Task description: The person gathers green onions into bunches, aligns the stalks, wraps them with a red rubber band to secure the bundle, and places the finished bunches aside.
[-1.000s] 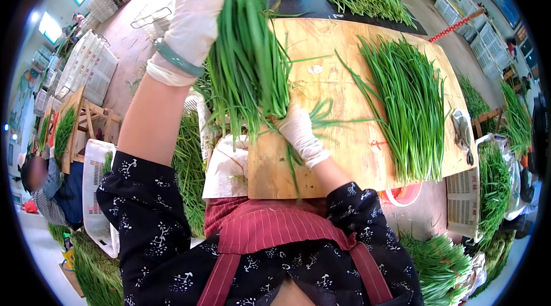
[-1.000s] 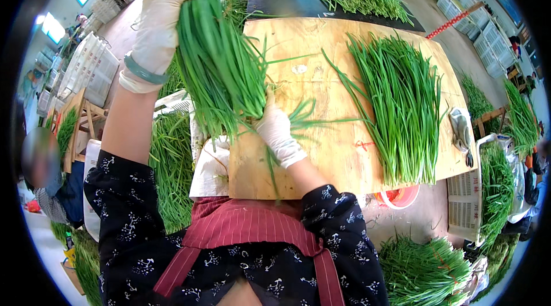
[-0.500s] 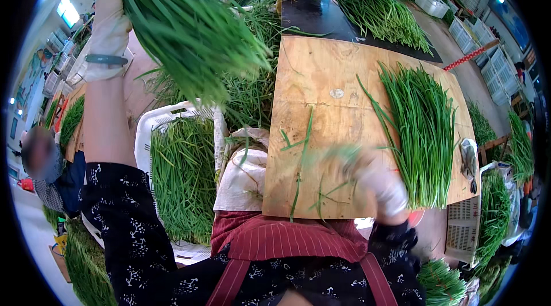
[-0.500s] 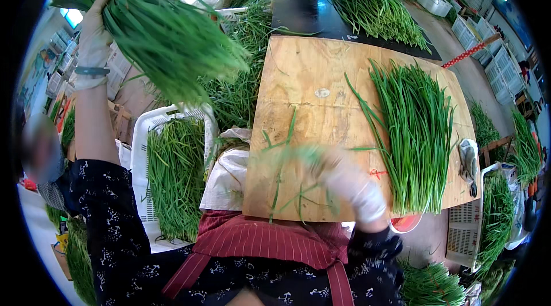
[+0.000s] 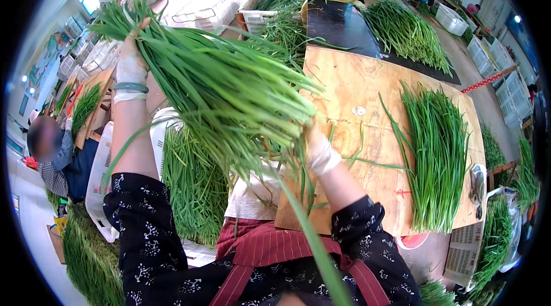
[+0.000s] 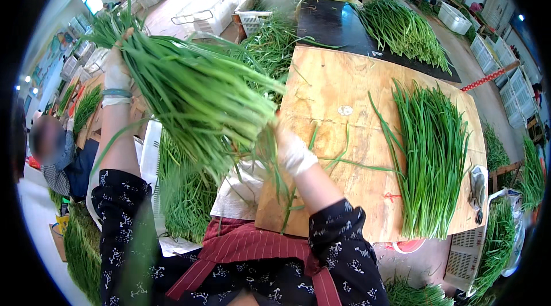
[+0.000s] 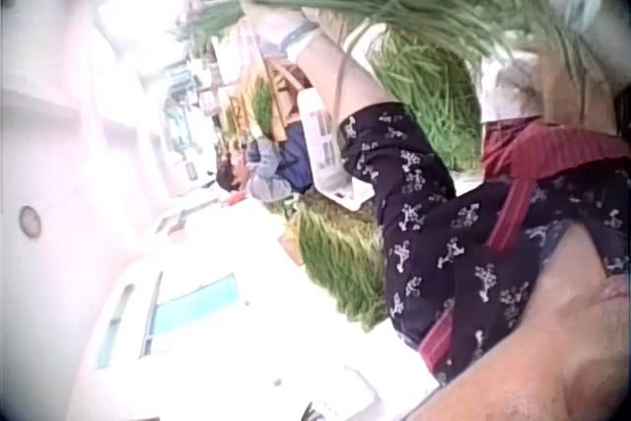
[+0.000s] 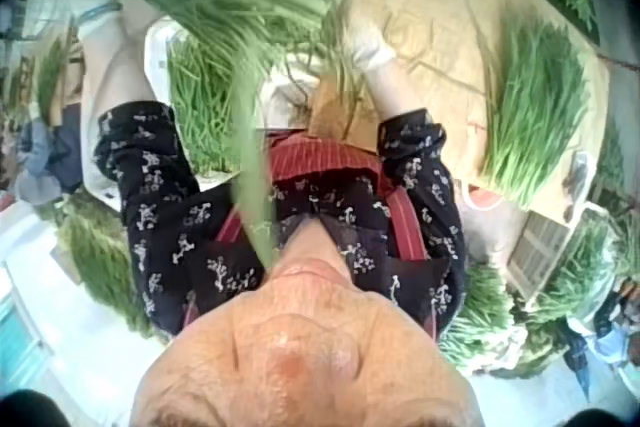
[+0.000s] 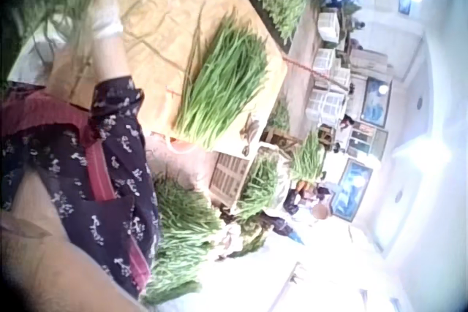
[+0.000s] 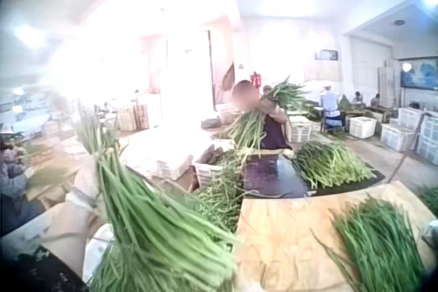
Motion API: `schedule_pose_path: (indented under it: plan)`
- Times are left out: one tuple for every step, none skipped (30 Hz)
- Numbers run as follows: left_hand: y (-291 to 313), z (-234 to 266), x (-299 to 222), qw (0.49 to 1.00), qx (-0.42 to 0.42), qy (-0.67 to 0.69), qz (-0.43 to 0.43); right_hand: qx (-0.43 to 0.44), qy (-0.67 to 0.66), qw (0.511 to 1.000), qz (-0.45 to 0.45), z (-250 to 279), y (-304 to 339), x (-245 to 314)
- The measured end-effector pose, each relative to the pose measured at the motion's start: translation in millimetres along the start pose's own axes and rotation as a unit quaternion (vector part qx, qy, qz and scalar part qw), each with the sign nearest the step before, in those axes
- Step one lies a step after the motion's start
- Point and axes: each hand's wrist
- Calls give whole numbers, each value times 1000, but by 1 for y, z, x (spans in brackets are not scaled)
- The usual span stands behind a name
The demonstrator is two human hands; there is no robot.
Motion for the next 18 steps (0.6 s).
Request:
schedule_pose_path:
  plan:
    - [-2,4,9,1000,-12,-15,5,6,49,999,13,2,2,-9]
    - [-3,9,16,999,-24,-31,9,14,98,995,27,3,3,-18]
    - [0,10,23,998,-37,-44,16,-29,95,995,5,-10,9,-20]
    - [1,11,26,997,-46,-43,33,-58,117,991,-9,-10,15,-20]
    - [2,12,26,996,-55,-43,50,-86,139,986,-24,-9,21,-18]
    - [7,6,22,995,-62,-41,66,-116,180,977,-23,-12,29,-12]
    - [16,-8,20,993,-70,-41,84,-146,218,965,-22,-11,34,-5]
    - [32,-17,24,995,-61,-16,80,-177,256,950,-21,-10,41,3]
    - [23,-5,22,996,-58,-5,74,-215,262,941,-2,-15,51,9]
    - [10,16,18,996,-60,4,65,-248,268,931,13,-18,62,12]
    - [5,32,16,996,-61,17,58,-219,189,955,72,-11,77,13]
    - [12,23,14,997,-73,4,18,-194,115,964,139,-3,91,21]
    - [18,20,6,996,-86,18,15,-200,94,964,145,15,93,29]
    - [22,14,-1,995,-95,29,16,-210,71,963,155,37,94,35]
    - [27,13,-5,993,-107,36,19,-247,112,950,155,41,83,34]
    - [30,10,-2,996,-86,35,7,-287,157,932,156,44,74,36]
    - [32,9,4,997,-66,32,-25,-328,197,911,153,47,65,35]
    - [35,7,6,996,-47,30,-63,-386,273,875,101,29,40,33]
Point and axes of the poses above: each hand's wrist, its own y-axis away from the middle knuckle, its own z-axis out of the back of the hand, x = y × z, and after that the axes turned 7 degrees about -x, right-handed
